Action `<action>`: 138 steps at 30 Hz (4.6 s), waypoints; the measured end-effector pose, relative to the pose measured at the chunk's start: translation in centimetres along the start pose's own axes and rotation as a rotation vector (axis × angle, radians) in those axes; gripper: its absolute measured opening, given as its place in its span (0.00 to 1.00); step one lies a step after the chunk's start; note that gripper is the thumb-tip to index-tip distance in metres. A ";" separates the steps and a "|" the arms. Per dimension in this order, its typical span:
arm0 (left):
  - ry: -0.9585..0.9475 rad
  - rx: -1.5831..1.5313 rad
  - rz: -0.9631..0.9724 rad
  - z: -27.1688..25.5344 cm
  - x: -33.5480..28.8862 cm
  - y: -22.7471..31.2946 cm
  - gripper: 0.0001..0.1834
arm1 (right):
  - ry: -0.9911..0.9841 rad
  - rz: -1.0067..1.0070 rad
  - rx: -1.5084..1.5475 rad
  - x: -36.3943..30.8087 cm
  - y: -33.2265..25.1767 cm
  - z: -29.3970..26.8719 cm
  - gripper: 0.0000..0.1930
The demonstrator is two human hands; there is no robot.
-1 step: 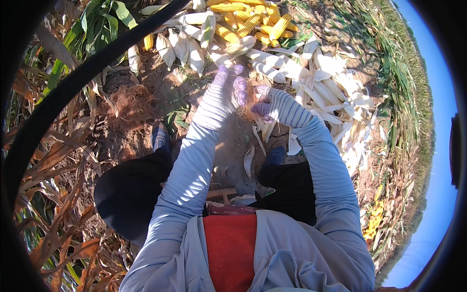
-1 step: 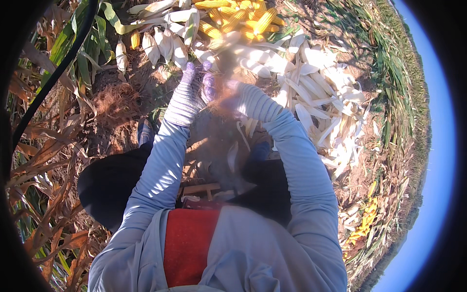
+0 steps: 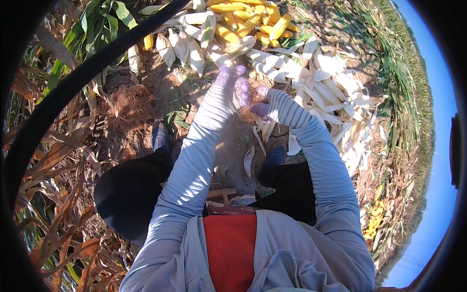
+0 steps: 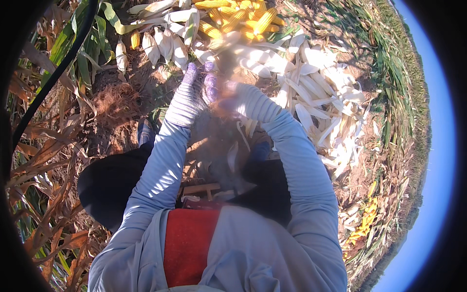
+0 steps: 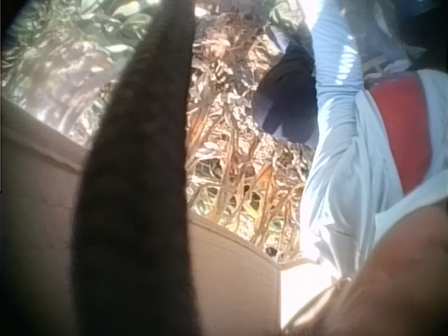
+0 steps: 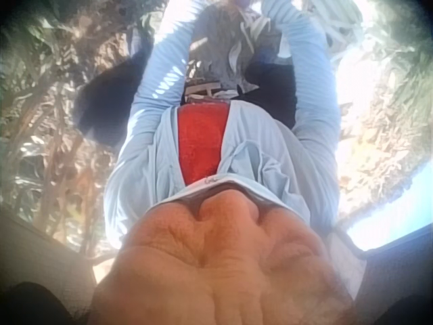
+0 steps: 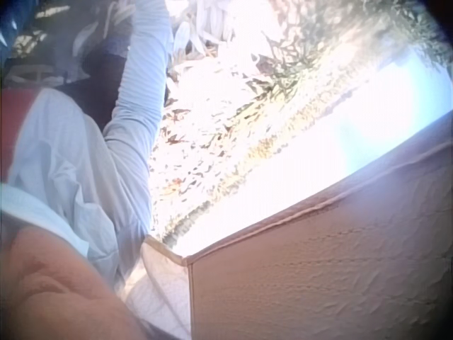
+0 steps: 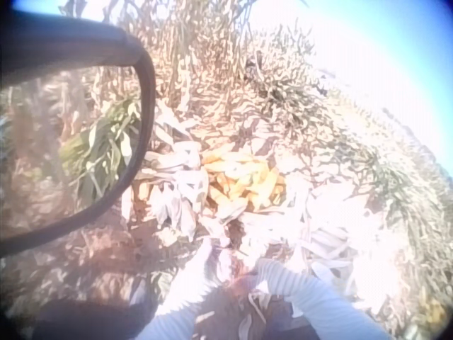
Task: The person shucks corn cobs by hand, peeling back husks and removing silk. Shucked cobs are placed in a pile on the ground, and husks are discarded nearby.
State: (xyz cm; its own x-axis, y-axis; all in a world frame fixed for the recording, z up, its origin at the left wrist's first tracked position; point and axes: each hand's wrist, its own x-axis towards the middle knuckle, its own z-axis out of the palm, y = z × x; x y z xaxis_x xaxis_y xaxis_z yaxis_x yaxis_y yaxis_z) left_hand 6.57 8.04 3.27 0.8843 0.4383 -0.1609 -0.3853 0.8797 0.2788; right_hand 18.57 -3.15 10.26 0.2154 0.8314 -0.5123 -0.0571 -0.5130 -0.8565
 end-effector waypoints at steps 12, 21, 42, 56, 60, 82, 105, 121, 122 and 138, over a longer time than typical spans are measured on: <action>0.553 1.407 0.346 -4.1 1.4 0.6 0.25 | 0.357 -0.159 -0.287 -0.3 -0.3 -5.7 0.08; 0.087 1.019 0.207 1.1 0.5 -4.0 0.31 | 0.078 -0.132 -0.011 -0.5 -0.4 -4.0 0.18; 0.309 1.693 0.175 2.8 2.0 7.8 0.12 | 0.072 -0.143 -0.357 -0.2 -2.5 -1.7 0.13; 1.010 2.196 -0.062 -10.8 -13.3 32.4 0.17 | -0.154 -0.161 -0.268 -1.6 -1.6 0.9 0.13; 1.092 2.138 0.019 -12.4 -14.3 34.0 0.15 | -0.196 -0.148 -0.239 -1.2 -1.3 1.4 0.14; 1.410 1.862 -0.173 -19.9 -16.5 35.1 0.28 | -0.149 -0.178 -0.551 0.7 -0.9 2.5 0.12; 0.359 1.019 -0.368 -8.3 -22.3 18.8 0.21 | -0.243 -0.224 -0.584 1.1 0.4 1.6 0.15; 0.292 1.153 -0.352 -6.4 -22.7 17.7 0.21 | -0.156 -0.388 -0.657 -4.3 2.0 2.9 0.13; 0.289 1.159 -0.352 -6.3 -22.7 17.8 0.21 | -0.170 -0.286 -0.568 -4.4 2.4 3.6 0.14; 0.269 1.334 -0.249 -4.6 -23.2 17.2 0.22 | -0.920 -0.286 -1.319 -3.0 22.6 20.4 0.15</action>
State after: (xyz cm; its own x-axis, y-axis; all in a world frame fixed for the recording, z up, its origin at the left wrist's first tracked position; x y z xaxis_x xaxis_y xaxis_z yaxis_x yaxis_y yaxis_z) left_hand -21.79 13.91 7.41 0.7553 0.4535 -0.4732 0.4500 0.1662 0.8774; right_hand -3.28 -12.87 -8.82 -0.5765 0.5184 -0.6316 0.8094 0.2564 -0.5283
